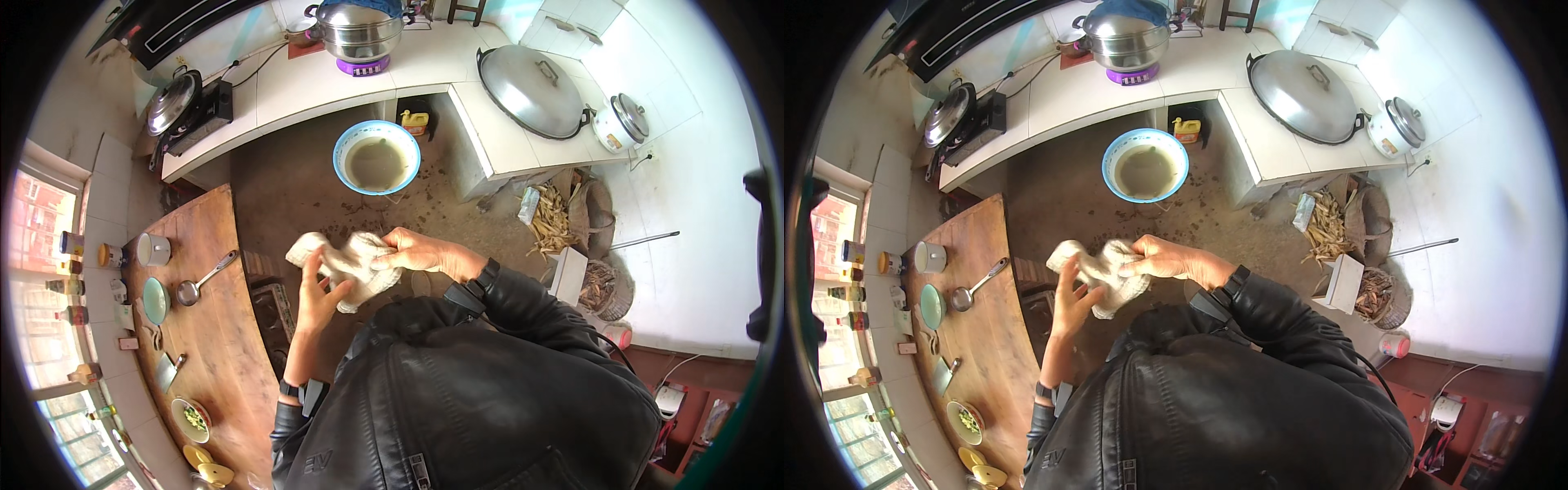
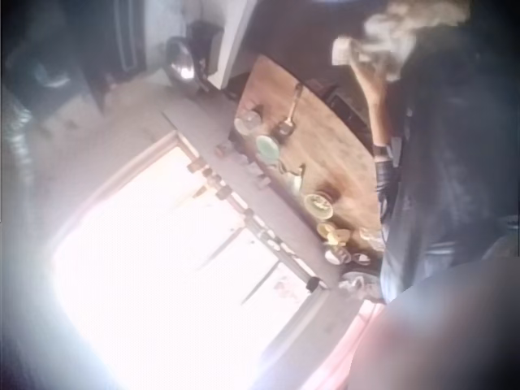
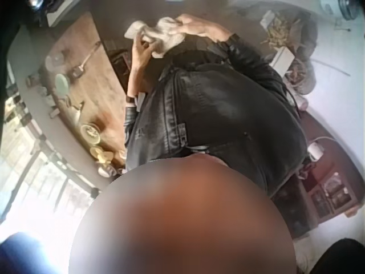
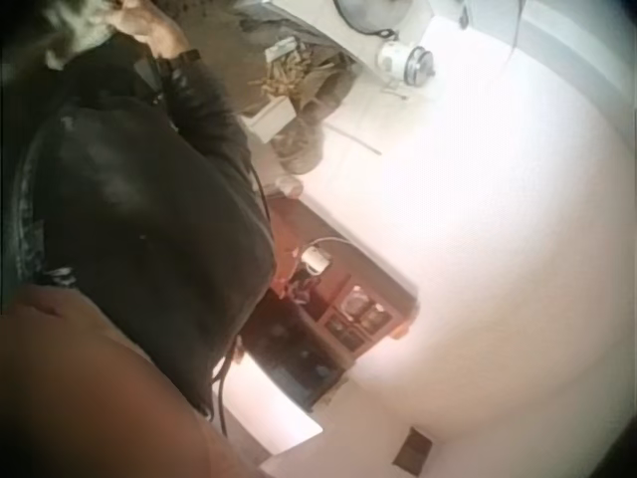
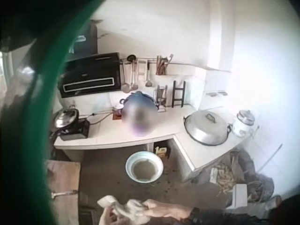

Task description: The person seasons a bowl of chopped vegetables by adding salt, a yellow powder, and red powder using small spoons. They then move a pot on the stove and walk out of the kitchen.

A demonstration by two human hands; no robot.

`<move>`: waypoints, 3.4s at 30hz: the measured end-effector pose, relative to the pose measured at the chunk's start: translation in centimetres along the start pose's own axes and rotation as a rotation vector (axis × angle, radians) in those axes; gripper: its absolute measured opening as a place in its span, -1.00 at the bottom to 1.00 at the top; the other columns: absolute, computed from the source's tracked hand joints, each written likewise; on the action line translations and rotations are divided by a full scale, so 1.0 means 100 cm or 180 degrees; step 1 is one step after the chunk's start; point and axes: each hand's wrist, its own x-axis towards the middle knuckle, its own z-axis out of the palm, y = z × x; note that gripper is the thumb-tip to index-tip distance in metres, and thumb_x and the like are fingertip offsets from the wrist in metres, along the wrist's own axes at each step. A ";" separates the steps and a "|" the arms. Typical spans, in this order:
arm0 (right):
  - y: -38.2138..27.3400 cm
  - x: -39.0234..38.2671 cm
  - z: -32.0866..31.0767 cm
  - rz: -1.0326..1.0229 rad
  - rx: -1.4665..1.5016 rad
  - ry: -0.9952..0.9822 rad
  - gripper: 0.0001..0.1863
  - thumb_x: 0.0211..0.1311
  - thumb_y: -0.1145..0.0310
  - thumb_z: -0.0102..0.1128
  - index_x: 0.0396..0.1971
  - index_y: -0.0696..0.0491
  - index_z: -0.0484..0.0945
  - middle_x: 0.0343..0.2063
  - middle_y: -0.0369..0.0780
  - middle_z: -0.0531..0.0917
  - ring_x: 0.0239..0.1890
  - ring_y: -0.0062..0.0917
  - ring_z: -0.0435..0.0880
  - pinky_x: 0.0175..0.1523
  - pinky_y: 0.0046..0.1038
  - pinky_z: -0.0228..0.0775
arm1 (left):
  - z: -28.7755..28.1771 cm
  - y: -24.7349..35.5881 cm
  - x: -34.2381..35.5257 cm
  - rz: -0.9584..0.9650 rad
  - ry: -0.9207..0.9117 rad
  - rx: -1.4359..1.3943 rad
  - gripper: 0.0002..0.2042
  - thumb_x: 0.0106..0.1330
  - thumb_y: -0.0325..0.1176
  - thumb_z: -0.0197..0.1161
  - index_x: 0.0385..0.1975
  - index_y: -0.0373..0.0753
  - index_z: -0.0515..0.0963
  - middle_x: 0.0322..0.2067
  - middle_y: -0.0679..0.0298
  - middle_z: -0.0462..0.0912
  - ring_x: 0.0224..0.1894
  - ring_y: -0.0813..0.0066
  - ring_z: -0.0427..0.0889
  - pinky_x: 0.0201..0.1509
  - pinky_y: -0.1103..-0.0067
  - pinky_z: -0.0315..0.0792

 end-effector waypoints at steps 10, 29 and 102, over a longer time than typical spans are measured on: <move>0.033 -0.077 -0.075 -0.0755 0.0700 0.2045 -0.65 0.53 0.39 0.14 0.18 0.24 0.51 0.01 -0.20 0.67 0.03 -0.49 0.68 0.19 -0.42 0.59 | 0.058 -0.038 0.036 -0.0550 -0.0656 -0.0297 -0.67 0.39 -0.39 0.39 0.07 -0.41 0.61 -0.07 0.14 0.75 0.02 0.39 0.71 0.09 0.53 0.58; 0.065 -0.242 -0.588 -0.1460 0.1532 0.3597 -0.64 0.45 0.49 0.19 0.19 0.23 0.51 0.00 -0.21 0.71 0.00 -0.51 0.73 0.11 -0.44 0.57 | 0.306 -0.019 0.241 -0.2298 -0.0320 -0.0514 -0.74 0.48 -0.42 0.29 0.06 -0.41 0.59 -0.09 0.16 0.76 -0.12 0.50 0.75 -0.08 0.61 0.61; -0.022 0.181 0.075 0.0186 -0.0314 -0.1681 -0.71 0.48 0.54 0.08 0.10 0.23 0.60 -0.01 -0.24 0.71 0.02 -0.59 0.66 0.20 -0.48 0.50 | -0.019 -0.028 -0.056 -0.0355 0.1615 -0.2020 -0.52 0.51 -0.28 0.32 0.34 -0.34 0.42 0.11 0.22 0.63 0.16 0.47 0.56 0.26 0.50 0.47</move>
